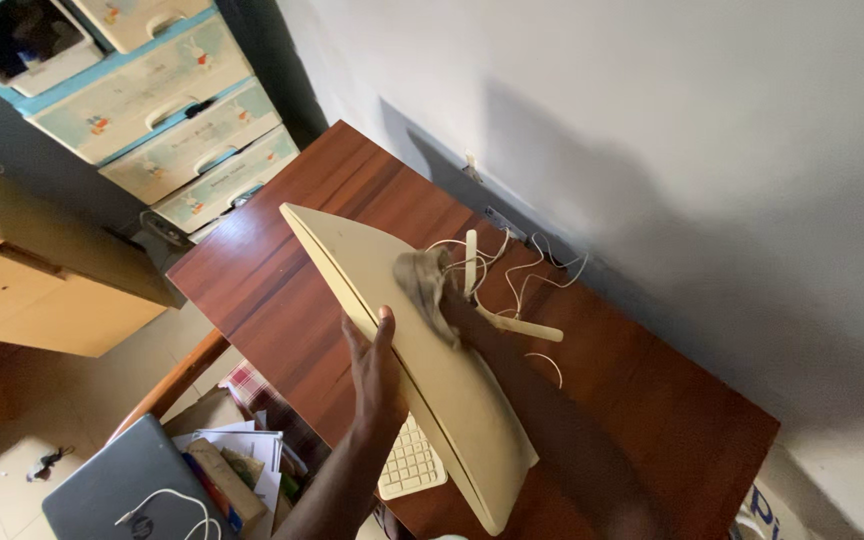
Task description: The person wipes down a computer monitor, keyboard, and desk surface with a cloth, lifting and turning the monitor to clean its back and edges.
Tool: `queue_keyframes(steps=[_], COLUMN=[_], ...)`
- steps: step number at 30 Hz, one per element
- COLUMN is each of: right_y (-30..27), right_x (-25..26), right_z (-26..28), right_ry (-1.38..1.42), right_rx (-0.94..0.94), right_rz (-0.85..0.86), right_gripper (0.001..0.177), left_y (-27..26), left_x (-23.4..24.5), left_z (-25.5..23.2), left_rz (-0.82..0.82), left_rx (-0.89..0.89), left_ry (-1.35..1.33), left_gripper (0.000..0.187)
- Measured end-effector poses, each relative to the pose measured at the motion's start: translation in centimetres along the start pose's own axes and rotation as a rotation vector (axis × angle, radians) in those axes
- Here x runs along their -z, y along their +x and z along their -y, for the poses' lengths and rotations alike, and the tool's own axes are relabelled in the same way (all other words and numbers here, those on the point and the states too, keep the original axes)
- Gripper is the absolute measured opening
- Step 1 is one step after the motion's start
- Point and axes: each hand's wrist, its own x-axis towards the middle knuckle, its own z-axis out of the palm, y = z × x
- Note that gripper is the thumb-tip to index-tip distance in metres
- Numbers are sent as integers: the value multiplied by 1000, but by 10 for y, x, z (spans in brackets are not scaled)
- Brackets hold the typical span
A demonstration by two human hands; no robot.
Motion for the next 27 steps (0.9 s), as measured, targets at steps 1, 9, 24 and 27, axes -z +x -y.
queue_keyframes(steps=[1,9,24,27], right_y=[10,64,106,149], right_x=[-3,-16,-46,-47], right_z=[-5,-23,81,73], right_ry=[-6,-9,17,-9], right_rx=[-22,-142,537,472], right_rz=[10,88,51,106], right_gripper=[36,36,35,35], left_y=[0,2,22,10], left_x=[1,-3,21,3], left_z=[2,-4,32,11], left_rz=[19,-33,132,-74], left_rx=[-39,34,-40,4], left_ry=[-2,64,-133,163], left_gripper=[69,75,86,89])
